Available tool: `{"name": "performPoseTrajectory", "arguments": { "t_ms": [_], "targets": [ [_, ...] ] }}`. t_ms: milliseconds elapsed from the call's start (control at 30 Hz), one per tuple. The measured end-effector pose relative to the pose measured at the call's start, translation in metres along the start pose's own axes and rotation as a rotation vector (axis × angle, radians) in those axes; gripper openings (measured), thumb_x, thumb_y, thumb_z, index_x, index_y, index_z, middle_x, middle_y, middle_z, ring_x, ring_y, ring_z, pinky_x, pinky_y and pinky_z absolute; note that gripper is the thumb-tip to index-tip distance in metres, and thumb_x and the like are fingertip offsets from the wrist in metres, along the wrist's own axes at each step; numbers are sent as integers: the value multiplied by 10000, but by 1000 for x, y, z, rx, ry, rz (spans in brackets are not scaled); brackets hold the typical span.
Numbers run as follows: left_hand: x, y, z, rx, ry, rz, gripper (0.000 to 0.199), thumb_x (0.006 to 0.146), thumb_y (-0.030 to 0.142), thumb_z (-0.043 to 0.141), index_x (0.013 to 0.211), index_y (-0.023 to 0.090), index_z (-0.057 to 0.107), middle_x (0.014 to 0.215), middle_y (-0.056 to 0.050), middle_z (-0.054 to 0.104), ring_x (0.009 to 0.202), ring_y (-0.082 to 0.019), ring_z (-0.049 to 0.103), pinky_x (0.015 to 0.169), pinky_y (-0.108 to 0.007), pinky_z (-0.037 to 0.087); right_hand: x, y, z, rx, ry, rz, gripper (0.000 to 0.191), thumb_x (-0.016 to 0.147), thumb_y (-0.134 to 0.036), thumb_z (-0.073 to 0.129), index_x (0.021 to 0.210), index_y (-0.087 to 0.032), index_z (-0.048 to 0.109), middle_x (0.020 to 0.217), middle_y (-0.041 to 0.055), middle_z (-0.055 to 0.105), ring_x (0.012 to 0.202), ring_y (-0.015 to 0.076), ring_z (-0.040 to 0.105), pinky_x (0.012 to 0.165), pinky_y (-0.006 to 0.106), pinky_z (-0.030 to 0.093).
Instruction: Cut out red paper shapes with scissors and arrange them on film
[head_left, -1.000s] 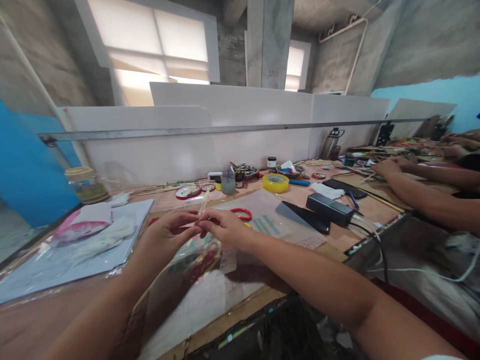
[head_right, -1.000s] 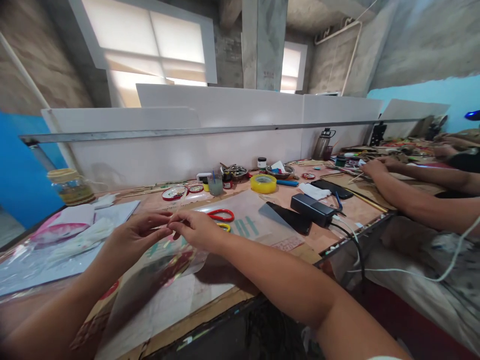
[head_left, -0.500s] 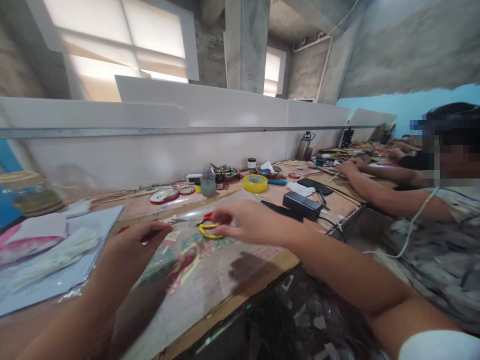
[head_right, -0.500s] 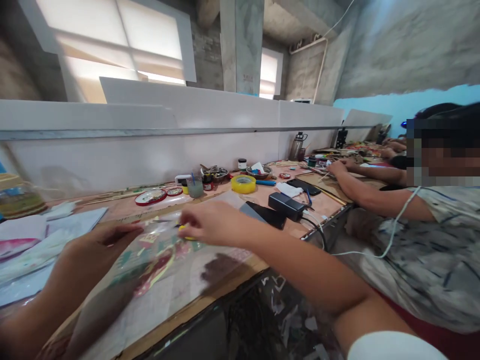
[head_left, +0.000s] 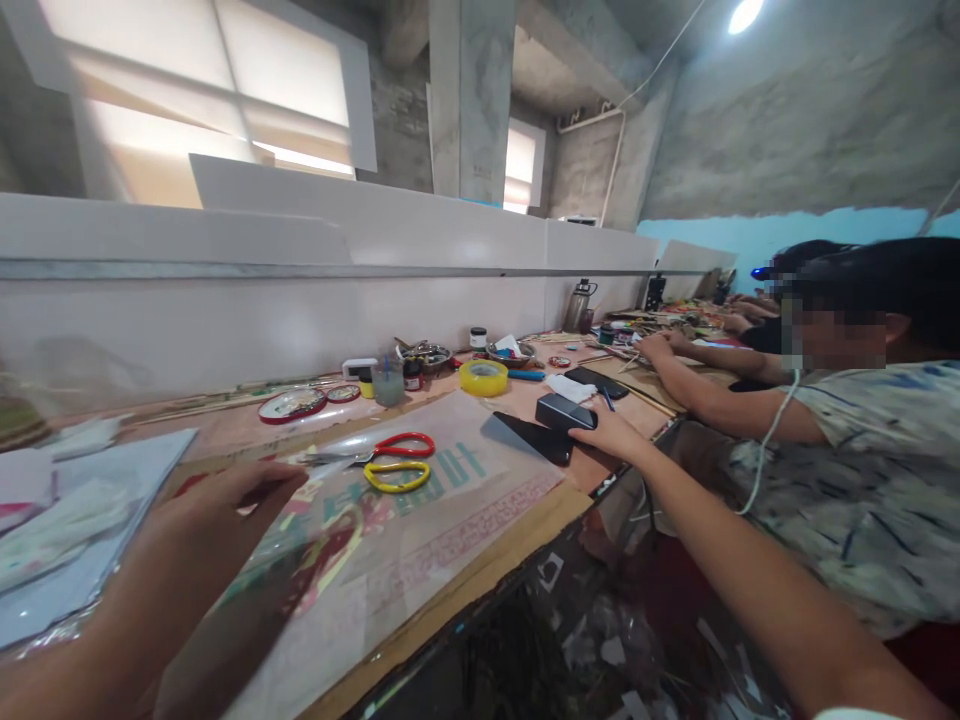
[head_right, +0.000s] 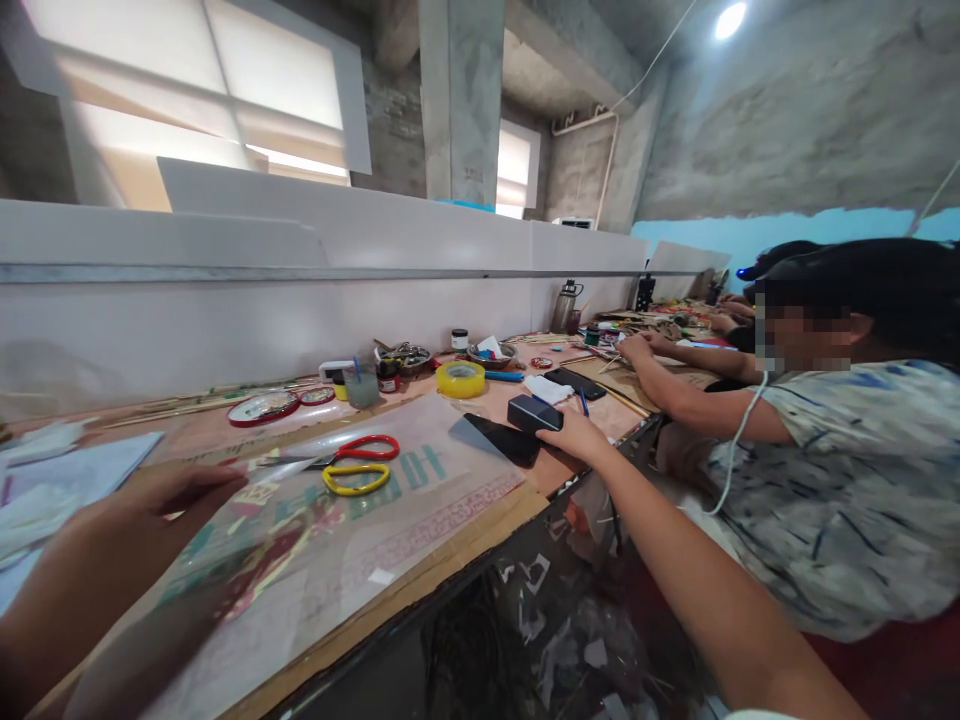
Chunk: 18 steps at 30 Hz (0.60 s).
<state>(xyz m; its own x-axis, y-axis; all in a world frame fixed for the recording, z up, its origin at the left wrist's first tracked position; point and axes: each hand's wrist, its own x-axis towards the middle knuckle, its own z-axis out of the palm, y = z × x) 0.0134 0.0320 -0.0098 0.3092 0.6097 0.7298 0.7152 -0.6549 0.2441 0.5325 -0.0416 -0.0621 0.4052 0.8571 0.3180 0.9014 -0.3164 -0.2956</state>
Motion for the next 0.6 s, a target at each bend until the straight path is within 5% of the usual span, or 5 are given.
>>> {"name": "performPoseTrajectory", "arguments": {
  "t_ms": [167, 333, 600],
  "targets": [
    [1, 0, 1, 4, -9, 52, 222, 870, 451, 489, 826, 357, 685, 803, -3, 761, 711, -293, 703, 616, -383, 508, -6, 0, 8, -17, 68, -25, 445, 799, -366, 683, 1159, -114, 605, 1111, 184, 661, 997, 312, 661, 880, 391, 502],
    [1, -1, 2, 36, 21, 86, 194, 849, 467, 523, 806, 350, 671, 743, 11, 741, 648, -289, 676, 580, -379, 505, -18, -6, 9, -28, 160, -158, 534, 814, -292, 655, 1287, -116, 480, 1291, 231, 542, 1242, 367, 511, 1009, 486, 429],
    [-2, -29, 17, -119, 44, 88, 124, 819, 417, 594, 886, 407, 697, 839, 54, 757, 764, -311, 696, 566, -362, 510, -25, 15, -7, 28, 84, -444, 589, 800, -272, 691, 1321, -146, 448, 1324, 202, 510, 1295, 336, 466, 1091, 498, 375]
  ]
}}
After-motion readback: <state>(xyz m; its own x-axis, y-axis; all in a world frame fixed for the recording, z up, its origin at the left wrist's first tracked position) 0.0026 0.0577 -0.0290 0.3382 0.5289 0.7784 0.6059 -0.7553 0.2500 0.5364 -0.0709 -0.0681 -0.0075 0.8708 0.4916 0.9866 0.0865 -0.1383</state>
